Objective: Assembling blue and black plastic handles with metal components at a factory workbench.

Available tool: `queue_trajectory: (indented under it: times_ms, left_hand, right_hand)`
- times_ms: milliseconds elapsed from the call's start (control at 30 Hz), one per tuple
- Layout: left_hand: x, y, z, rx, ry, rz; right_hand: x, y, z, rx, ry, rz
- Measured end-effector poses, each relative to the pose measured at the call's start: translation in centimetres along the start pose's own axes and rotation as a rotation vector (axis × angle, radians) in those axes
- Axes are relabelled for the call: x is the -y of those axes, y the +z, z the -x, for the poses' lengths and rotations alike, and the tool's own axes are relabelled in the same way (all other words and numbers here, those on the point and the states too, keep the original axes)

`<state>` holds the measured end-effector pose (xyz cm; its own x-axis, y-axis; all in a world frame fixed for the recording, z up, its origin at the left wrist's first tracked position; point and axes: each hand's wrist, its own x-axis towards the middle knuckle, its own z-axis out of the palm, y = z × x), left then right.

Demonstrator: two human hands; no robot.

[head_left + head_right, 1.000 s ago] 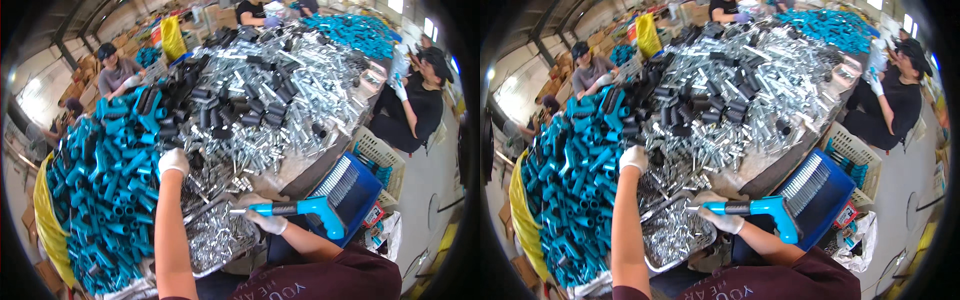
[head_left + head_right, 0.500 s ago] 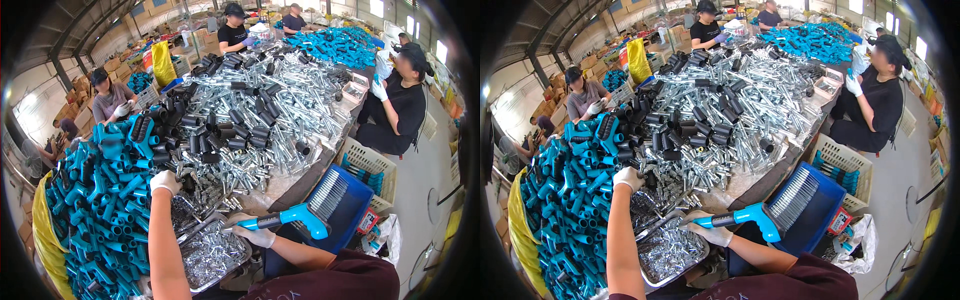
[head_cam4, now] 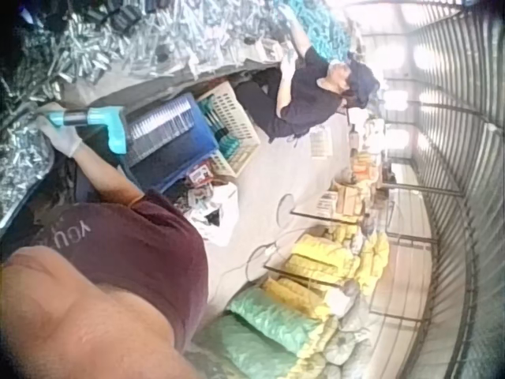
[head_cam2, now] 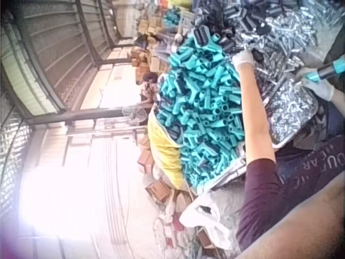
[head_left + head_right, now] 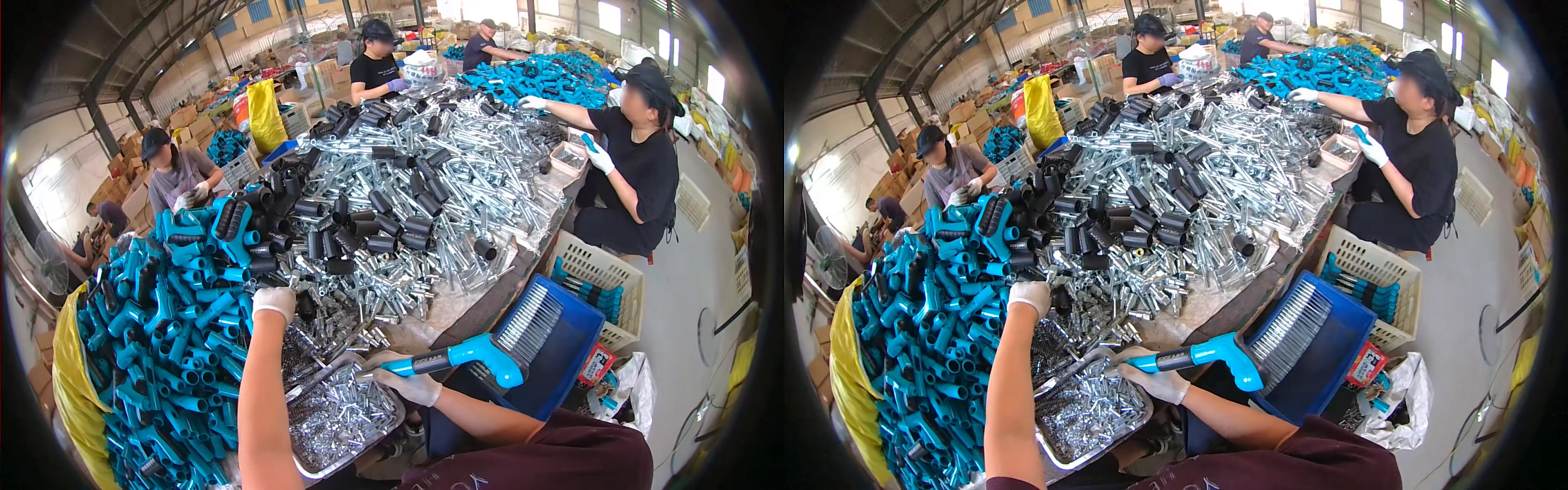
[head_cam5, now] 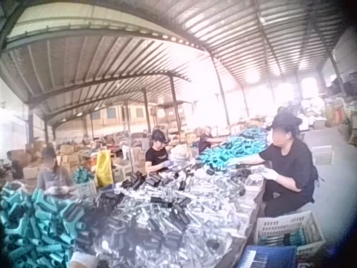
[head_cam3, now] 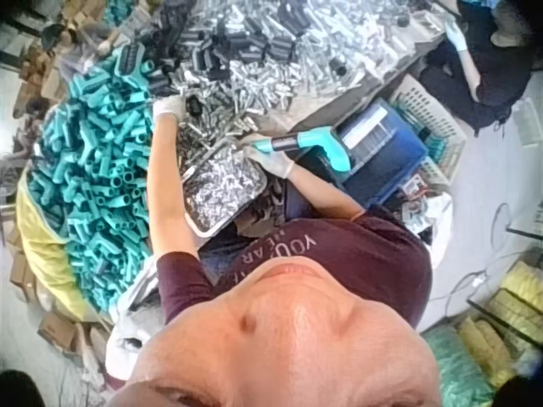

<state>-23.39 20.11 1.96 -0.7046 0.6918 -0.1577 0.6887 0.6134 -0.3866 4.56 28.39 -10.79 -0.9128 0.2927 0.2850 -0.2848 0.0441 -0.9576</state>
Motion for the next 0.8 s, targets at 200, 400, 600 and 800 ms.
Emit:
queue_trajectory:
  times_ms: [200,400,600,800]
  left_hand:
    - [0.1,-3.0,4.5,-0.370,0.018,0.301]
    - [-1.4,0.0,21.9,-0.456,0.016,1.529]
    - [-6.8,11.2,33.8,-0.456,-0.419,1.621]
    - [-9.8,8.4,34.2,-0.630,-0.396,2.052]
  right_hand:
    - [0.5,-0.5,0.4,-0.029,0.036,-0.012]
    - [0.0,0.0,1.0,-0.074,-0.172,0.140]
    - [4.3,3.2,2.9,0.266,-0.054,-0.186]
    - [6.0,6.7,5.0,0.366,0.131,-0.375]
